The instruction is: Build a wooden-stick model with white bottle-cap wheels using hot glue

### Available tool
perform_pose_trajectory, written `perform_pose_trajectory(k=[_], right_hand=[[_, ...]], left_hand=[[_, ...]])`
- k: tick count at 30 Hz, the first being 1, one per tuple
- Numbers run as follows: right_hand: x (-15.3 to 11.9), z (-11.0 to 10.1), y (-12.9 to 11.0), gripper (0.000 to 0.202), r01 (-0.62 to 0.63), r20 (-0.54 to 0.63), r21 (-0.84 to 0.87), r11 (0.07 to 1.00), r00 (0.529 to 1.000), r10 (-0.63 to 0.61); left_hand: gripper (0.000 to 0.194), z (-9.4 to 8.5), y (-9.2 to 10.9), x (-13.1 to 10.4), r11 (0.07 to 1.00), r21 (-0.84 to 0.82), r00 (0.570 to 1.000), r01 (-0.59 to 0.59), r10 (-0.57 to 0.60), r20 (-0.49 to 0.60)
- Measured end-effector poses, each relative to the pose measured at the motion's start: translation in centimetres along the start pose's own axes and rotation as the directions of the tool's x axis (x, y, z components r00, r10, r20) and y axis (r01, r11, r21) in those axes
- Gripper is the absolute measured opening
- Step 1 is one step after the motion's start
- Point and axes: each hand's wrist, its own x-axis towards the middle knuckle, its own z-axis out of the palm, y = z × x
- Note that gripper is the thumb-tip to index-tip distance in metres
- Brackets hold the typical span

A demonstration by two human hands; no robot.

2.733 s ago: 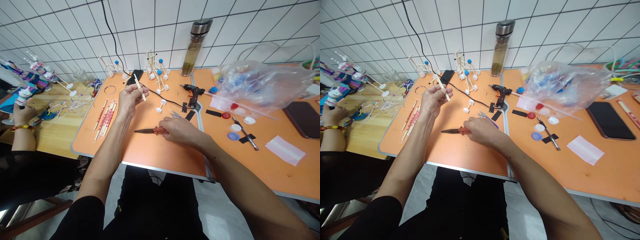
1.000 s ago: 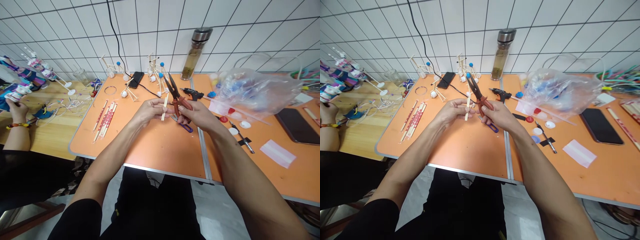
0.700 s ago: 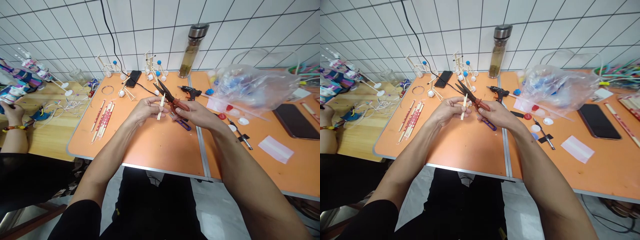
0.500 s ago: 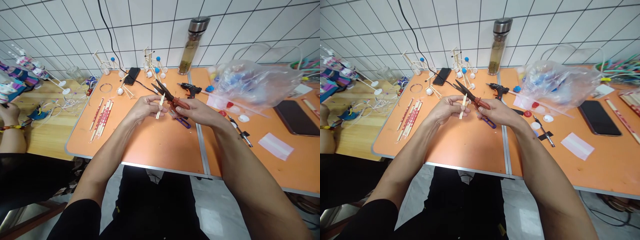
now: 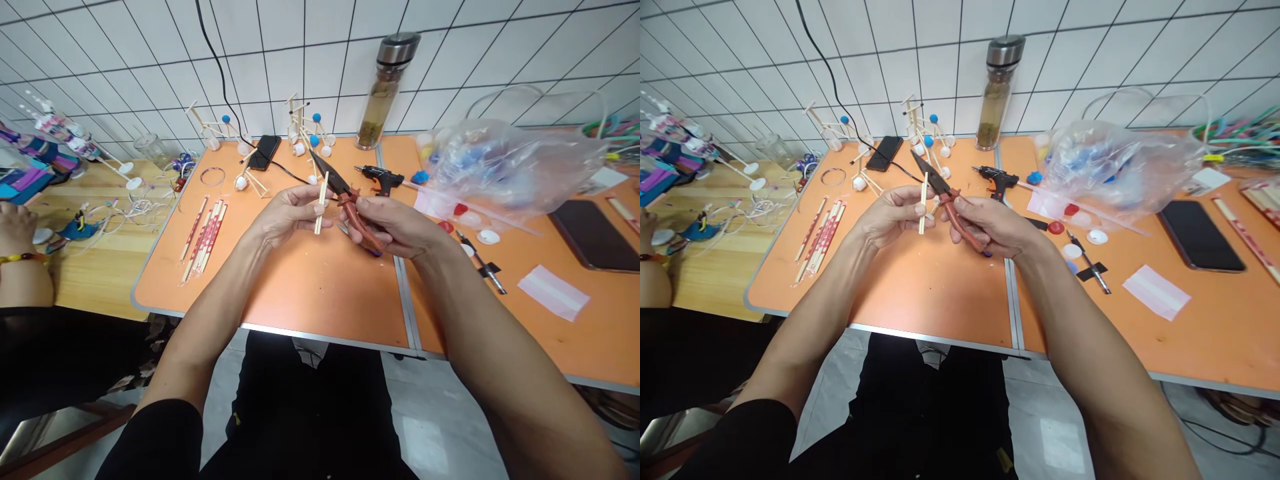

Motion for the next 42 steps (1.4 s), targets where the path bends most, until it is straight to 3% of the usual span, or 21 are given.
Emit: perform_pose_trajectory(k=[4, 7, 9, 10, 13, 14, 16, 19, 22, 24, 28, 31, 36, 42], right_hand=[[0.8, 0.7, 0.7, 0.051, -0.105, 0.115, 0.081, 0.991, 0.989, 0.096], [0.9, 1.3, 0.9, 0.053, -0.010, -0.036, -0.035, 0.999, 0.999, 0.008], [0.9, 1.9, 1.1, 0.050, 0.061, -0.164, -0.270, 0.961, 0.980, -0.108], [0.9, 2.1, 1.2, 0.048, 0.057, -0.210, -0.428, 0.902, 0.964, -0.160], [1.0, 2.7, 1.8, 0.035, -0.069, -0.309, -0.808, 0.585, 0.895, -0.322], [1.1, 2.7, 1.9, 0.025, -0.131, -0.333, -0.850, 0.510, 0.885, -0.327], [1.3, 2.8, 2.1, 0.014, -0.208, -0.363, -0.868, 0.451, 0.885, -0.290], [1.4, 2.6, 1.8, 0.014, -0.210, -0.384, -0.823, 0.527, 0.890, -0.246], [1.2, 2.1, 1.3, 0.019, -0.152, -0.406, -0.653, 0.742, 0.897, -0.173], [1.0, 1.7, 1.0, 0.023, -0.116, -0.408, -0.569, 0.814, 0.899, -0.157], [0.6, 0.8, 0.4, 0.035, -0.125, -0.402, -0.643, 0.756, 0.894, -0.195], [0.3, 0.7, 0.0, 0.037, -0.126, -0.363, -0.667, 0.734, 0.916, -0.172], [-0.1, 1.2, -0.6, 0.041, -0.095, -0.235, -0.671, 0.735, 0.968, -0.089], [-0.4, 0.9, -0.8, 0.041, -0.041, -0.176, -0.680, 0.732, 0.978, -0.109]], left_hand=[[0.052, 0.3, -0.2, 0.0, 0.998, -0.050, 0.999, -0.035, 0.037, 0.031], [0.049, 0.6, -0.1, 0.0, 0.998, -0.045, 0.998, -0.038, 0.036, -0.041], [0.048, 0.7, 0.1, 0.0, 0.999, -0.023, 0.996, -0.032, 0.030, -0.087], [0.047, 0.8, 0.1, 0.0, 1.000, -0.012, 0.995, -0.029, 0.028, -0.100], [0.043, 1.1, 0.0, 0.1, 1.000, 0.005, 0.993, -0.009, 0.009, -0.120], [0.041, 1.2, 0.0, 0.1, 1.000, 0.006, 0.992, 0.001, -0.001, -0.125], [0.038, 1.3, -0.1, 0.2, 1.000, 0.004, 0.990, 0.020, -0.019, -0.142], [0.036, 1.2, 0.0, 0.1, 0.999, 0.002, 0.988, 0.042, -0.041, -0.150], [0.035, 1.0, 0.2, 0.0, 0.998, 0.017, 0.987, 0.064, -0.060, -0.146], [0.036, 0.9, 0.3, -0.1, 0.997, 0.032, 0.985, 0.077, -0.071, -0.155], [0.036, 0.8, 0.4, -0.3, 0.993, 0.094, 0.983, 0.078, -0.061, -0.172], [0.034, 0.9, 0.6, -0.4, 0.988, 0.134, 0.985, 0.075, -0.053, -0.163], [0.033, 0.9, 0.8, -0.5, 0.983, 0.163, 0.990, 0.087, -0.068, -0.120], [0.043, 0.6, 1.1, -0.6, 0.977, 0.184, 0.991, 0.110, -0.094, -0.093]])
